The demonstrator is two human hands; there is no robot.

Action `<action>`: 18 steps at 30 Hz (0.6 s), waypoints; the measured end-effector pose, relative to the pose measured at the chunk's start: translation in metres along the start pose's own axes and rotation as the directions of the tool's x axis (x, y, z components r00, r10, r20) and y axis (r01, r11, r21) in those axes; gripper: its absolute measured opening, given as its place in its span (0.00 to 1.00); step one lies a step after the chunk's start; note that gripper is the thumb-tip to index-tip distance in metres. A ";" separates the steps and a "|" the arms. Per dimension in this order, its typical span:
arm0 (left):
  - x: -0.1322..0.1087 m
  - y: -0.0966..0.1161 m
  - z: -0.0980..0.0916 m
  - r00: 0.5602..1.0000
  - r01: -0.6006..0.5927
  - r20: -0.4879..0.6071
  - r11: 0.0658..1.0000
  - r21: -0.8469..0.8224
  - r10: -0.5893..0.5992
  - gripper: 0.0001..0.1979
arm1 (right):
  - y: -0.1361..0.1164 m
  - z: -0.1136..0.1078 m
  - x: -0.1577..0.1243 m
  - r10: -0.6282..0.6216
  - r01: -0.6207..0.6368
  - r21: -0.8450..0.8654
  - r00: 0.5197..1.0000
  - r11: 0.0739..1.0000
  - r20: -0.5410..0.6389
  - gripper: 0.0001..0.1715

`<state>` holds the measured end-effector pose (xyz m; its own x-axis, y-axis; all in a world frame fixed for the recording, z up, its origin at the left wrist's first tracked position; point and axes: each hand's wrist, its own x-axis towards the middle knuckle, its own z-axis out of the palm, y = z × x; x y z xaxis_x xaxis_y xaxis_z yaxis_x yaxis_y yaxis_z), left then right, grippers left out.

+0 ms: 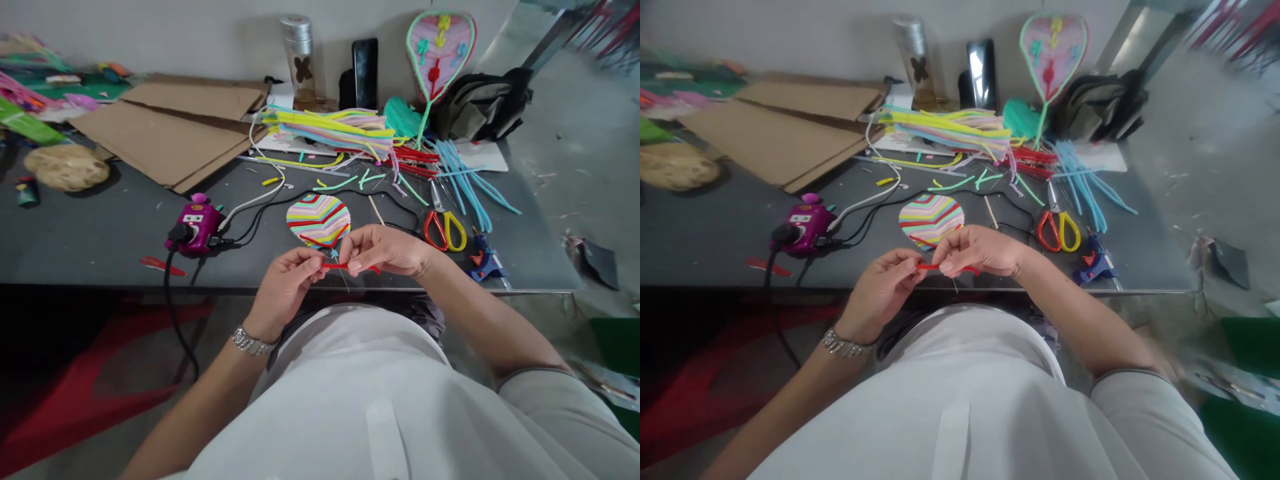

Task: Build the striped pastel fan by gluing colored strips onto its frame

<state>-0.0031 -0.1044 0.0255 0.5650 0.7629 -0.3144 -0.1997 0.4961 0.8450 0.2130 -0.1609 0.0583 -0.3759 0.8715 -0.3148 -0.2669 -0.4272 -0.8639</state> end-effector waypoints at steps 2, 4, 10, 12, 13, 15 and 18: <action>0.000 0.000 -0.002 1.000 0.003 -0.007 1.000 -0.004 -0.003 0.23 | 0.003 -0.001 0.000 0.016 -0.016 -0.032 1.000 0.999 -0.006 0.19; -0.001 0.000 -0.002 1.000 -0.010 -0.008 1.000 -0.012 0.010 0.22 | 0.006 -0.001 0.000 0.024 -0.024 -0.060 1.000 0.998 -0.007 0.19; -0.008 -0.002 0.002 0.995 0.086 0.068 0.990 -0.108 -0.079 0.23 | 0.013 0.005 -0.001 -0.038 0.033 -0.119 0.999 0.992 -0.037 0.17; -0.012 -0.005 0.001 0.986 0.146 0.100 0.979 -0.140 -0.133 0.23 | 0.013 0.008 -0.004 -0.053 0.048 -0.158 0.998 0.986 -0.027 0.17; -0.015 -0.007 0.000 0.982 0.171 0.109 0.974 -0.147 -0.156 0.23 | 0.014 0.010 -0.005 -0.057 0.052 -0.181 0.998 0.982 -0.017 0.16; -0.021 -0.012 -0.002 0.976 0.206 0.110 0.966 -0.155 -0.191 0.23 | 0.015 0.014 -0.009 -0.070 0.066 -0.249 0.997 0.966 -0.008 0.15; -0.029 -0.020 -0.006 0.973 0.225 0.090 0.962 -0.153 -0.213 0.21 | 0.020 0.022 -0.018 -0.094 0.080 -0.386 0.995 0.919 -0.018 0.10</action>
<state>-0.0206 -0.1340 0.0153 0.6646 0.5989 -0.4468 -0.1872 0.7124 0.6764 0.1949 -0.1903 0.0552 -0.3328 0.9122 -0.2391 0.0669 -0.2301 -0.9709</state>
